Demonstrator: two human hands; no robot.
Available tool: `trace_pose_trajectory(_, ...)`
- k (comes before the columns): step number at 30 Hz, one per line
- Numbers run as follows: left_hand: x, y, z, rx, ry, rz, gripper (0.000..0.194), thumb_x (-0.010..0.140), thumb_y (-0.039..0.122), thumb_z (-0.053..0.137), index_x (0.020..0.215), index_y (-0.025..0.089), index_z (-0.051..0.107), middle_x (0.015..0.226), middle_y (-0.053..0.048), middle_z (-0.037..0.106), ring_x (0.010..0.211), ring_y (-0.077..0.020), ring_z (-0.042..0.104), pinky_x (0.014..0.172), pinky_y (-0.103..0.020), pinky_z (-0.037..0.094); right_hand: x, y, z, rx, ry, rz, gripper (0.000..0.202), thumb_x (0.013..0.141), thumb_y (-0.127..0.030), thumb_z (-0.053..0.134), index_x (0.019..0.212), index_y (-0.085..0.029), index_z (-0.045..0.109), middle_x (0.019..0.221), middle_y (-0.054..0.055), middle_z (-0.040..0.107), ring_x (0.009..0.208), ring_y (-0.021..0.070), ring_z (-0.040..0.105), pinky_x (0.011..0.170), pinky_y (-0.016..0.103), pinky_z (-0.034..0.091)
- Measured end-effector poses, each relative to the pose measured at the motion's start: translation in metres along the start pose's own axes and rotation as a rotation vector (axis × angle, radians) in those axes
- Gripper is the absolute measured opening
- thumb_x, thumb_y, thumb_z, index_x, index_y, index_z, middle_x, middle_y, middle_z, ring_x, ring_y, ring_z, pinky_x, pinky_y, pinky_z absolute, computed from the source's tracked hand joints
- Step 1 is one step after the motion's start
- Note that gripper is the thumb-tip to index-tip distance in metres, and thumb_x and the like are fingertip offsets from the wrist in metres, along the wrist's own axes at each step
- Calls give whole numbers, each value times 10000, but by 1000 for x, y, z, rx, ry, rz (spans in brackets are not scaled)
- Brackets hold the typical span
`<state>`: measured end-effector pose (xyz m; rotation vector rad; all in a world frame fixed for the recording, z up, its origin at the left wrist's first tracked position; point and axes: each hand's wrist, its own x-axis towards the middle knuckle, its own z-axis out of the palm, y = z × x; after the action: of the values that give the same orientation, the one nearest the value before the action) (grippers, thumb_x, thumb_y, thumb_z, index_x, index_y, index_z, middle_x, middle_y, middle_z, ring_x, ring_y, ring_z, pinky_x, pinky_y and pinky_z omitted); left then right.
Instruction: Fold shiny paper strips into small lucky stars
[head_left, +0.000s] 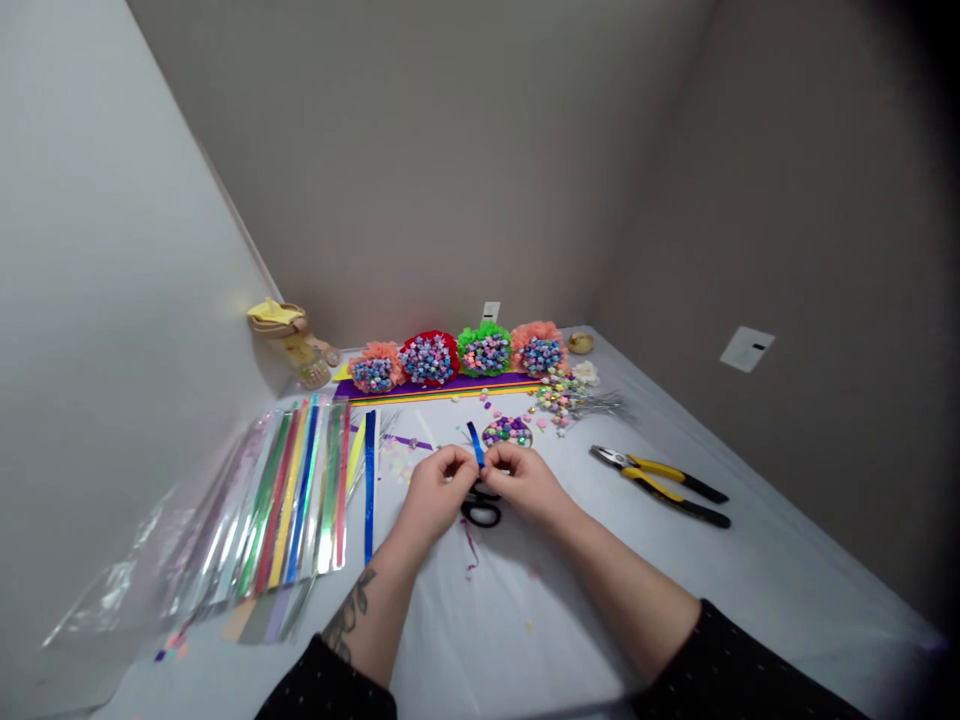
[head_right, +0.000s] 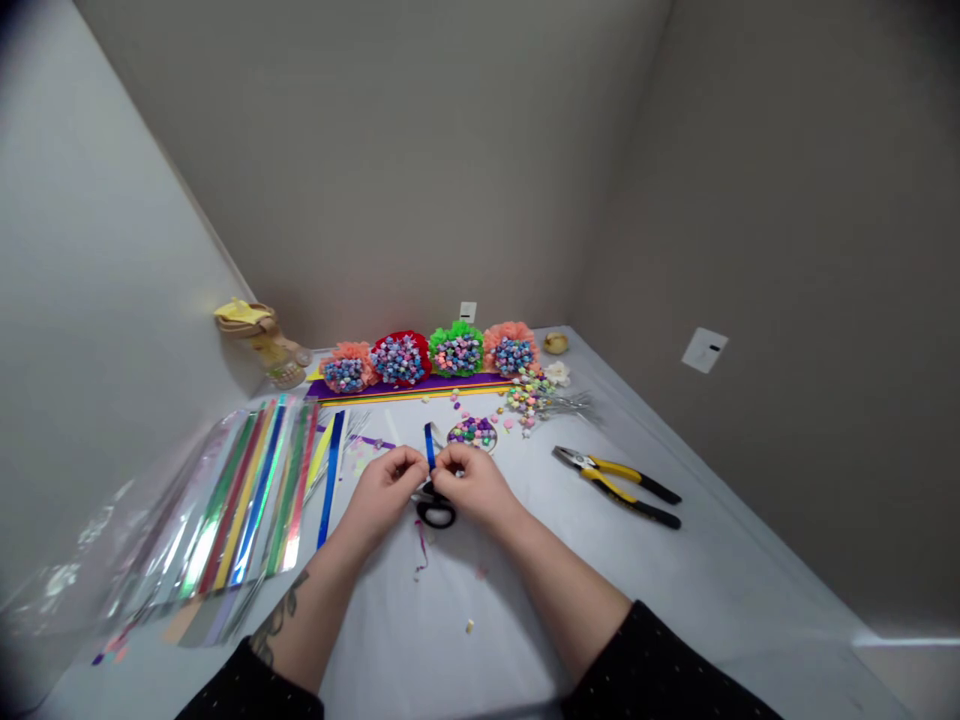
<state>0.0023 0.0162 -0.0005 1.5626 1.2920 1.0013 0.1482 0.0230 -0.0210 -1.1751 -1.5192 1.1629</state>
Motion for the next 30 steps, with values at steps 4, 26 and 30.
trace_pose_trajectory(4,1,0,-1,27,-17,-29,106,686,211,495,618,157,555,596,20,525,604,-126,482,588,-220,376,0,2,1,17,-15,4,87,626,-249,495,620,-163,506,590,-22,481,573,111,417,562,230,341)
trace_pose_trajectory(26,1,3,-3,121,-54,73,183,801,287,454,675,170,515,629,20,495,620,-130,452,596,-225,360,0,-4,-2,176,-62,98,125,610,-262,547,594,-172,461,520,-57,416,495,80,346,482,205,274)
trace_pose_trajectory(30,2,1,-5,38,-22,22,206,808,319,449,665,176,485,613,30,455,584,-119,418,556,-214,342,-2,-4,-3,229,-31,91,103,621,-247,541,601,-175,470,501,-64,404,473,75,324,469,205,258)
